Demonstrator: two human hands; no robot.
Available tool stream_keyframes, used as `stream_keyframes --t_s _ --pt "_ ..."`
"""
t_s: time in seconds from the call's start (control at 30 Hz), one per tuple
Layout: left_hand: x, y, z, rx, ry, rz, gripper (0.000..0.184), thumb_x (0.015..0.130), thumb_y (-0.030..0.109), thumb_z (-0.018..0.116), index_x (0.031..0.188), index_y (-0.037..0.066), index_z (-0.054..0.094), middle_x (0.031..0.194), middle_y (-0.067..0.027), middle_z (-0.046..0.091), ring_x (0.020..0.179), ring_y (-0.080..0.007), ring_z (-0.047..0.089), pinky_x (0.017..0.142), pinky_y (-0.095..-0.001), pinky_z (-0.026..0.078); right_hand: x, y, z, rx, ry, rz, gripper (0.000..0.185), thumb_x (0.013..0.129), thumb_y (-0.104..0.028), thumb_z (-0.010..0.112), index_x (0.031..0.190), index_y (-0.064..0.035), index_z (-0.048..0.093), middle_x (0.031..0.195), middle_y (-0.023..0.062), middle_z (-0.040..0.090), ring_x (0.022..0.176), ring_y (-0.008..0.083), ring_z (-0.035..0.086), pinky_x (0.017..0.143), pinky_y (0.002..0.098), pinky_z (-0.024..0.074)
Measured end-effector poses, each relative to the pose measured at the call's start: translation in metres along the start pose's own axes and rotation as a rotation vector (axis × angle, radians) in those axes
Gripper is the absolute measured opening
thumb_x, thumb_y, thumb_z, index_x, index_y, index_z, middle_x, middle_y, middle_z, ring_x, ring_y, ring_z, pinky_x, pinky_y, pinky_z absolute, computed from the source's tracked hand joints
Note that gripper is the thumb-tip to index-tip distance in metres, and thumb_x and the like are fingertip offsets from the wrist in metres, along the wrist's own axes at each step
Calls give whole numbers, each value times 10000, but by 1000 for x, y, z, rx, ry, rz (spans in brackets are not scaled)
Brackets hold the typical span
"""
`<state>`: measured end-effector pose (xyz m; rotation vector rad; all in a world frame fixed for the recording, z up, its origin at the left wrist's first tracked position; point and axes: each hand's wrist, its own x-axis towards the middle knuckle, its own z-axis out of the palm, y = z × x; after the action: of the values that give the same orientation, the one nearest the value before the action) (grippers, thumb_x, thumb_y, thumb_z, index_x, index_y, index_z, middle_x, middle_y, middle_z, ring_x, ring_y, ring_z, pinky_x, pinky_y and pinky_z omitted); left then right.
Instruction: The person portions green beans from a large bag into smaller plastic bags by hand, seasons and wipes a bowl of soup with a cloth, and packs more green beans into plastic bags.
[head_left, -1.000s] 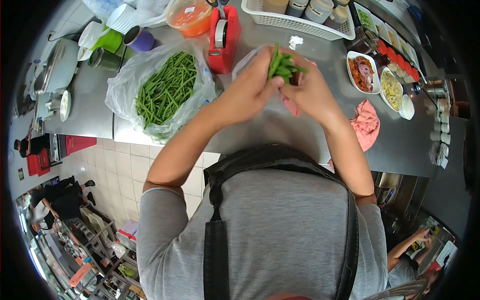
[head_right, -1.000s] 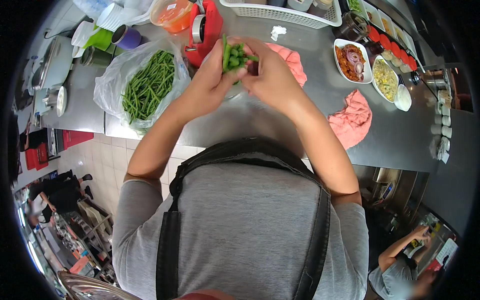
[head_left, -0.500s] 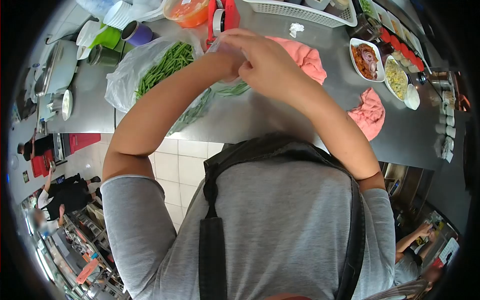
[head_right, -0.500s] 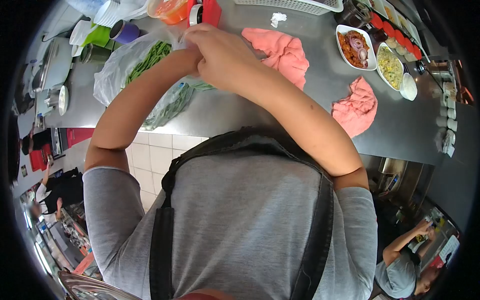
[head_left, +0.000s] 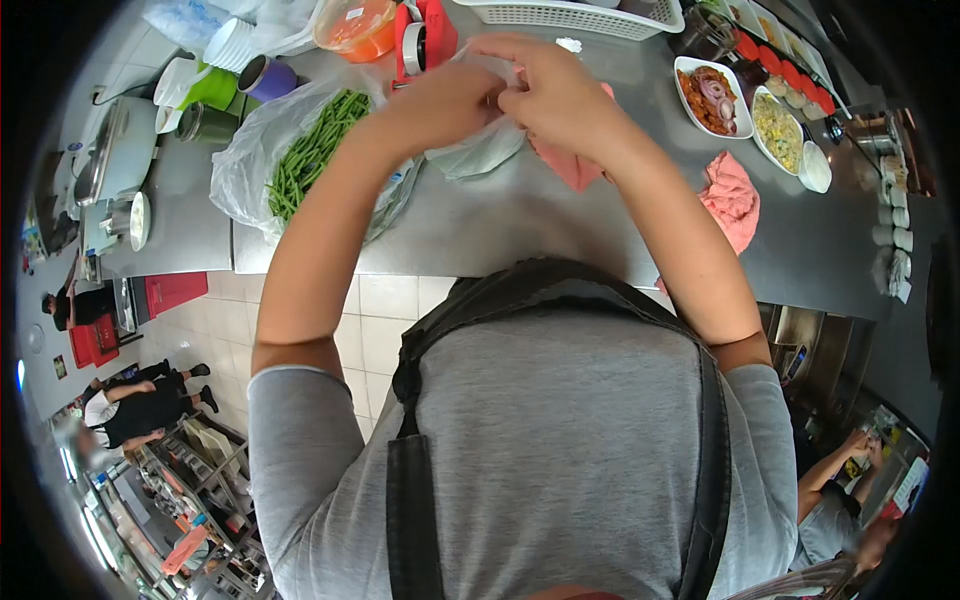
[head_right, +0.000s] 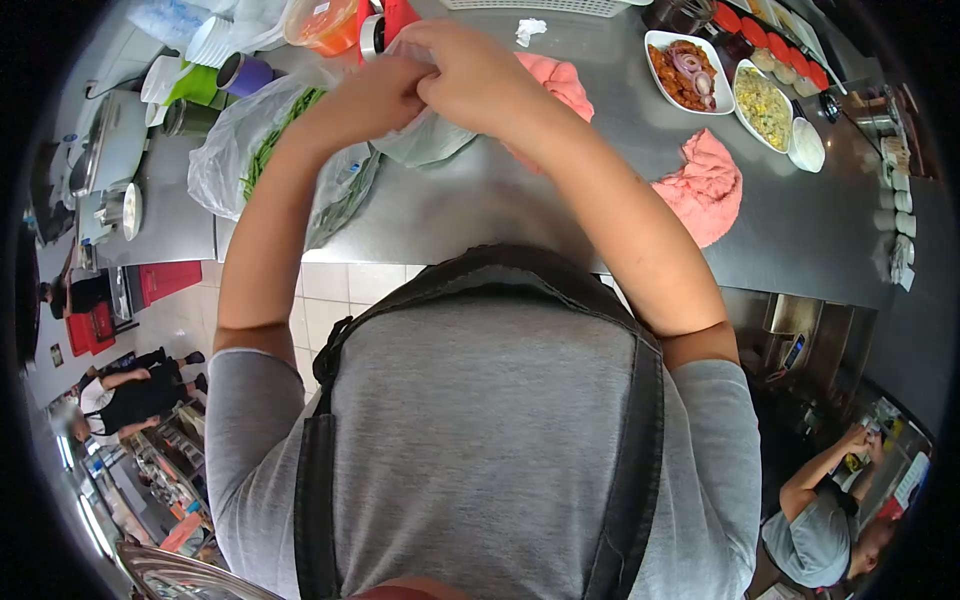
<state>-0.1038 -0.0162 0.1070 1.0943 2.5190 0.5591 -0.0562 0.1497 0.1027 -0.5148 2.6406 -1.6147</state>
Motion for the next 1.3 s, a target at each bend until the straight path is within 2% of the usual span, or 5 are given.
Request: stream_keyframes --t_s 0.23,0.37,0.57,0.8,1.3 --pt "-15 -28 56 -882 560 -42 472 715 13 754 1165 12 613 1123 -37 647 1036 -165 589 914 -342 469 -11 24 -31 172 10 301 515 768 -28 561 1283 -38 560 833 110 639 649 174 620 604 316 512" --pt "12 -49 117 -781 435 -123 373 765 33 738 1120 -10 633 1075 -51 656 1007 -125 586 873 -283 470 -19 30 -31 407 18 138 518 804 6 529 1318 -51 530 711 47 588 569 100 560 540 252 477" --pt "13 -22 112 -620 879 -108 163 764 -34 651 896 40 710 831 -74 671 771 -204 639 752 -301 493 -35 87 -48 622 267 50 453 853 10 514 1292 -98 545 861 38 603 736 96 575 645 247 480" --pt "12 -19 134 -391 764 -282 81 716 29 714 793 37 688 760 -118 656 692 -235 655 656 -327 502 -89 193 -21 -594 82 -248 376 802 -115 617 1178 -124 617 1124 71 601 1082 281 525 877 462 403" --pt "31 -4 109 -1008 605 -141 116 829 48 685 939 13 694 891 -28 692 795 -97 629 733 -254 502 -32 135 -15 315 -233 142 387 899 -202 638 1241 -33 577 1156 57 660 1016 166 614 860 307 478"
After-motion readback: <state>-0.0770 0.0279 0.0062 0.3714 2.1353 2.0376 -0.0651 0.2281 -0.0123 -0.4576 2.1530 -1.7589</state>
